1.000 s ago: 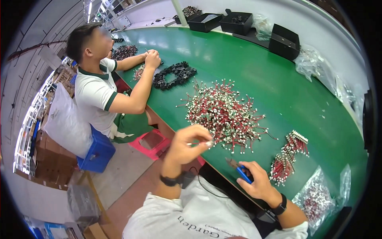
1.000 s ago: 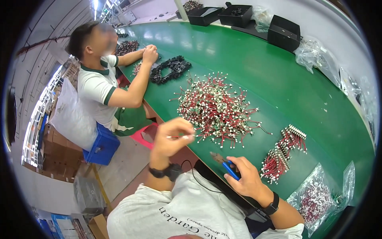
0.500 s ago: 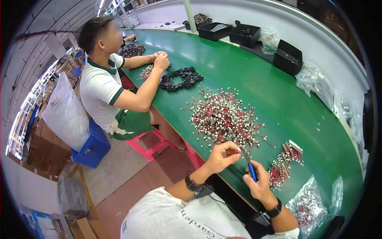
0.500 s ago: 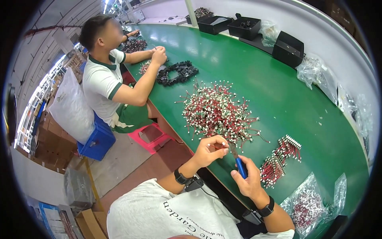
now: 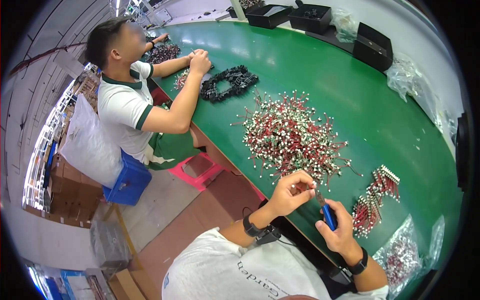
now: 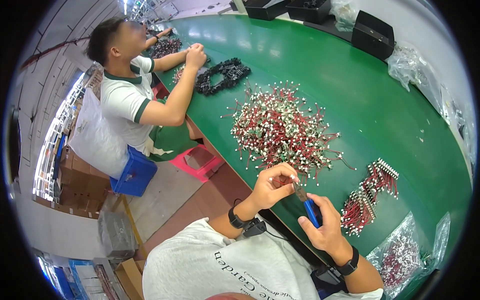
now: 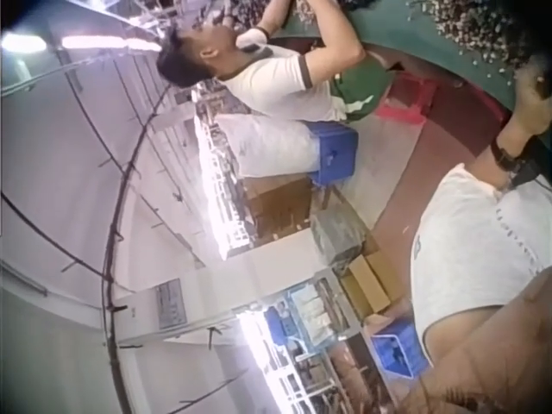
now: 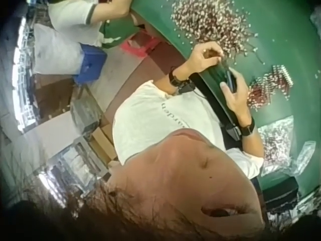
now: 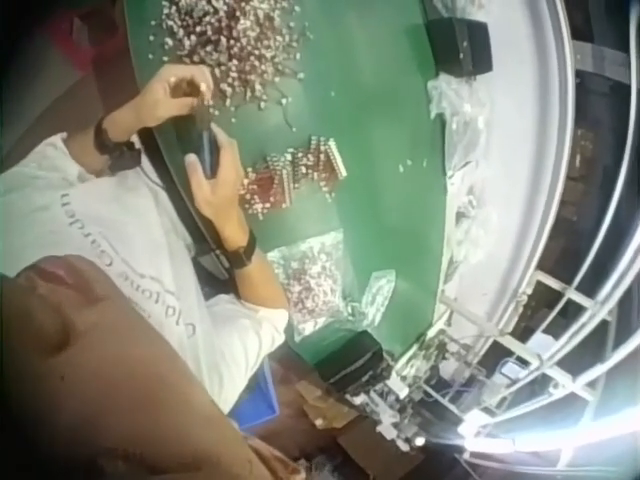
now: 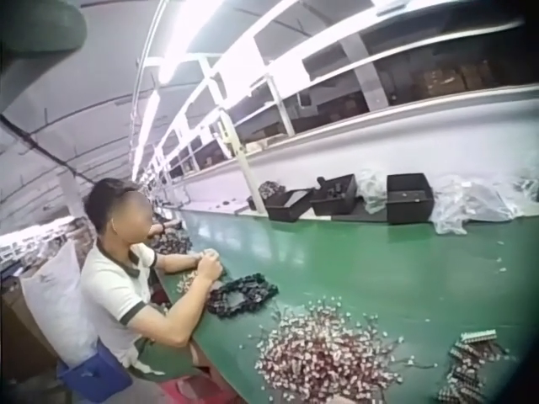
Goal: The person picks up a bundle of wires and uses pliers to cut them from a strip of circuit boards, then places the separated boards into a stack.
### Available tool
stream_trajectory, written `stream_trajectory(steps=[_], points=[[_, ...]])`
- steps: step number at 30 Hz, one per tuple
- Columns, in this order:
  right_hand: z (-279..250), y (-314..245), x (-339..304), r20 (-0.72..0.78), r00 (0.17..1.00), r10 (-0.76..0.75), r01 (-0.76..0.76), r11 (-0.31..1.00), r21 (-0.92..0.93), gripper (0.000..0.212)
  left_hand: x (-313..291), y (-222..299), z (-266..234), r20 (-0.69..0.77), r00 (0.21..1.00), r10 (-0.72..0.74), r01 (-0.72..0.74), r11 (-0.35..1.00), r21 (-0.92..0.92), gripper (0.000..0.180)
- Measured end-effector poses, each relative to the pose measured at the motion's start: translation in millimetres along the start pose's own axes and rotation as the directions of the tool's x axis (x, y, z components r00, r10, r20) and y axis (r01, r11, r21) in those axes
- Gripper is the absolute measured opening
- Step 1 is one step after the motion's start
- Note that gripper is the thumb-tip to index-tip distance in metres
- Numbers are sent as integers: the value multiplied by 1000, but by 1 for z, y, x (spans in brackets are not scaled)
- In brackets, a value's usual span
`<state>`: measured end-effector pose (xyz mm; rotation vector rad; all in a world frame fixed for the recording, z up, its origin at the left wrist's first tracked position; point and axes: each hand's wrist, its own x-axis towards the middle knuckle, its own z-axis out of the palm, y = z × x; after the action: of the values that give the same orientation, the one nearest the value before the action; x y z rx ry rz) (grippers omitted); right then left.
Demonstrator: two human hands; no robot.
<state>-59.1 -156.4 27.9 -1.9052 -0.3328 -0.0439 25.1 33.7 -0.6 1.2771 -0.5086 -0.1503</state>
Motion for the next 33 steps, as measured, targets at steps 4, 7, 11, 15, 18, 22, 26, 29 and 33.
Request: stream_trajectory(steps=[4,7,11,15,18,22,26,29,33], points=[[2,-1,2,-36,997,-67,66,997,-34,48,-4,-1,-1,-26,999,25,-26,999,-44,14],[2,-1,3,-32,997,-70,69,997,-35,50,-3,-3,-2,-14,1000,27,-27,1000,-11,15],[2,-2,4,-35,996,-85,84,995,-45,50,-1,-5,-5,21,1000,4,-3,997,-82,17],[0,-2,6,-27,997,-76,74,996,-53,51,0,-6,-10,48,999,-15,19,996,-90,18],[0,-6,6,-12,997,-75,74,995,-63,51,-1,-2,-11,50,999,-9,13,997,-78,18],[-1,-8,7,14,998,-57,58,995,-82,51,-1,-8,-10,49,999,-13,18,993,-113,18],[0,-9,5,20,997,-80,82,993,-85,52,-6,-9,-9,41,999,-1,6,993,-122,17],[0,-8,7,14,997,-79,80,993,-83,52,-4,-9,-11,41,999,-23,28,993,-113,17],[-2,-8,7,25,998,-65,67,994,-88,52,-1,-9,-9,26,999,-24,27,992,-120,17]])
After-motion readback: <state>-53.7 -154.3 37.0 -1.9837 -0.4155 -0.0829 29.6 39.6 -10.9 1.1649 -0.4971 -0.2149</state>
